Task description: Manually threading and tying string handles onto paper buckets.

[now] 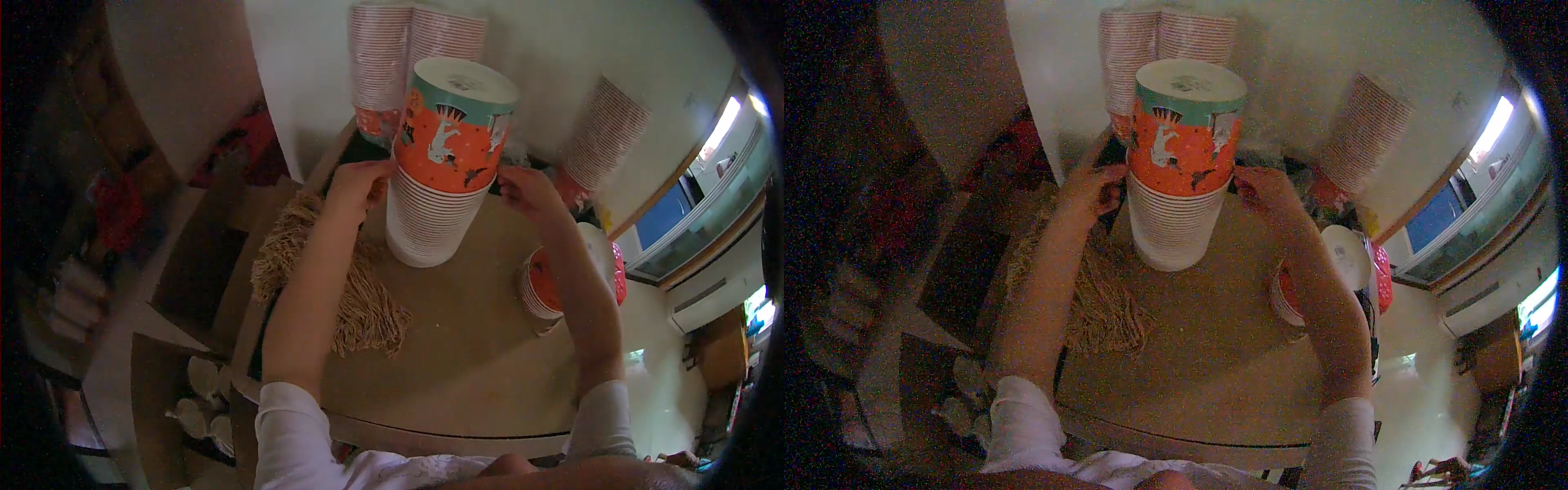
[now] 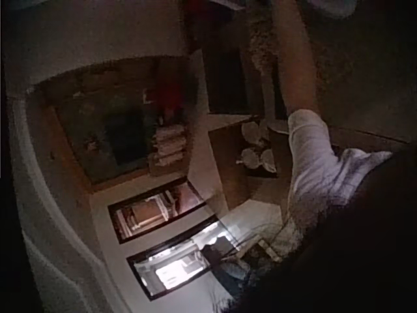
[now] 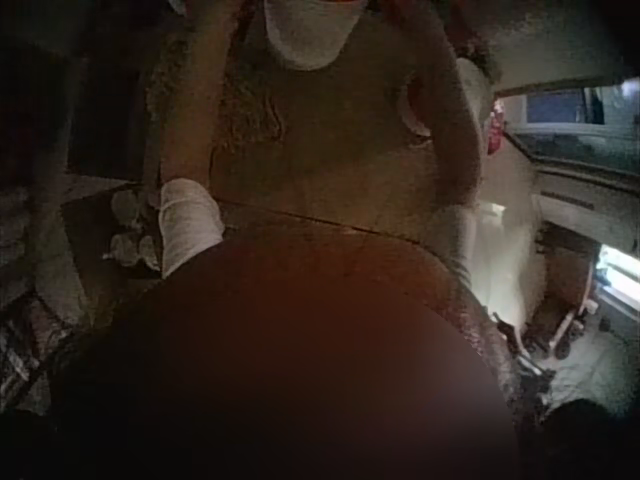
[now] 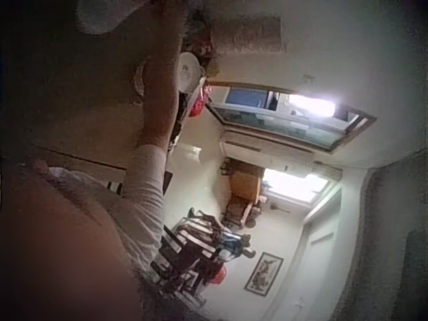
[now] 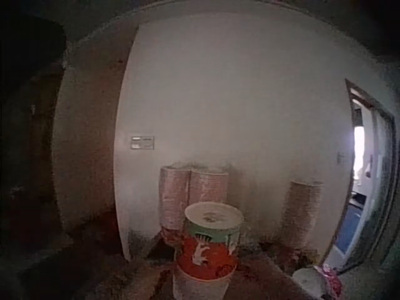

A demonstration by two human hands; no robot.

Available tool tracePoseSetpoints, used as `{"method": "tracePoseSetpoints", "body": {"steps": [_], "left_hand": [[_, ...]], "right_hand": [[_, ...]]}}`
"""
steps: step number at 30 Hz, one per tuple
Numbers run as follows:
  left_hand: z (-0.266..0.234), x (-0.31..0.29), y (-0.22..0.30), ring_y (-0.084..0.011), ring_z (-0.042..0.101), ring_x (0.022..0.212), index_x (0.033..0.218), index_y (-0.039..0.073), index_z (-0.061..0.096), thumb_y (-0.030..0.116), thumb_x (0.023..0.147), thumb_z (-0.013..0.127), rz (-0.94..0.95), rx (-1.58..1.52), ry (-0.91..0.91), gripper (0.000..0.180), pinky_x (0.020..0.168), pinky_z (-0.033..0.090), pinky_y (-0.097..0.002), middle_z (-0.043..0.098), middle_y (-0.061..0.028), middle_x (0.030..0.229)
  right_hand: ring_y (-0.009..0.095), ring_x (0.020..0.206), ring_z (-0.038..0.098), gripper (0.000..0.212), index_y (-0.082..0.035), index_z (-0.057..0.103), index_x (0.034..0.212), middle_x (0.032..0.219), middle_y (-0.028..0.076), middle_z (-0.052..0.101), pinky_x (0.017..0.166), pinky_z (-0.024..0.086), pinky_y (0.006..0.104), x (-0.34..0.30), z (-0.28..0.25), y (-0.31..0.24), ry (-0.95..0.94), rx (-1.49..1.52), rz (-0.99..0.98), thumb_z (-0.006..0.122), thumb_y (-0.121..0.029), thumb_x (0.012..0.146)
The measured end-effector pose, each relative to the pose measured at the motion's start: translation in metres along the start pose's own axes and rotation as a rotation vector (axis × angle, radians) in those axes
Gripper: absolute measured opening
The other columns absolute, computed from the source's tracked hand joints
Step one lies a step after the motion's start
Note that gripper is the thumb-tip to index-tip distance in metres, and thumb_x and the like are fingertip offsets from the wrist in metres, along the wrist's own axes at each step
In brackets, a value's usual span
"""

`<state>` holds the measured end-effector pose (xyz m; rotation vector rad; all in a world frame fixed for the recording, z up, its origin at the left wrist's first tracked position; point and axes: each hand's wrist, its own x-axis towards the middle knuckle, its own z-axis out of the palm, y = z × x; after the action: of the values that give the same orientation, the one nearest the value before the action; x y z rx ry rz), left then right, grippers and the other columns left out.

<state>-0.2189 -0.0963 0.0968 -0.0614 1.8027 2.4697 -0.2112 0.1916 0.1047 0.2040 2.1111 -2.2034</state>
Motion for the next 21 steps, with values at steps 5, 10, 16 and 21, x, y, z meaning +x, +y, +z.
{"method": "tracePoseSetpoints", "body": {"steps": [5, 10, 16, 21], "left_hand": [[-0.008, 0.003, 0.000, -0.0101, 0.044, 0.047, 0.069, 0.005, 0.055, 0.016, 0.074, 0.066, -0.168, -0.174, -0.081, 0.016, 0.041, 0.033, -0.0221, 0.046, -0.0010, 0.055], [-0.003, -0.001, 0.006, -0.0109, 0.043, 0.045, 0.067, 0.007, 0.052, 0.015, 0.073, 0.066, -0.191, -0.235, -0.086, 0.018, 0.039, 0.034, -0.0220, 0.047, -0.0014, 0.058], [-0.002, 0.001, 0.026, -0.0103, 0.043, 0.047, 0.072, 0.007, 0.050, 0.014, 0.073, 0.066, -0.172, -0.237, -0.126, 0.017, 0.039, 0.033, -0.0212, 0.048, -0.0010, 0.062], [0.011, -0.007, 0.056, -0.0094, 0.042, 0.047, 0.075, 0.008, 0.050, 0.015, 0.074, 0.065, -0.095, -0.303, -0.215, 0.017, 0.038, 0.033, -0.0196, 0.048, -0.0003, 0.064]], "right_hand": [[0.009, 0.054, 0.045, 0.013, -0.008, 0.057, 0.073, 0.063, -0.002, 0.051, 0.047, 0.036, 0.0244, -0.004, 0.007, 0.000, 0.019, 0.097, 0.008, 0.058, -0.020, 0.079], [0.009, 0.054, 0.045, 0.011, -0.008, 0.057, 0.073, 0.063, -0.002, 0.050, 0.048, 0.037, 0.0234, -0.004, 0.004, -0.007, -0.075, 0.182, 0.077, 0.056, -0.018, 0.080], [0.005, 0.054, 0.044, 0.007, -0.009, 0.054, 0.078, 0.063, -0.003, 0.050, 0.045, 0.036, 0.0177, -0.011, 0.015, -0.029, -0.135, 0.269, -0.024, 0.058, -0.015, 0.079], [0.004, 0.051, 0.043, 0.008, -0.010, 0.052, 0.076, 0.062, -0.004, 0.049, 0.041, 0.034, 0.0166, 0.002, 0.008, -0.051, -0.128, 0.406, -0.006, 0.058, -0.015, 0.080]]}}
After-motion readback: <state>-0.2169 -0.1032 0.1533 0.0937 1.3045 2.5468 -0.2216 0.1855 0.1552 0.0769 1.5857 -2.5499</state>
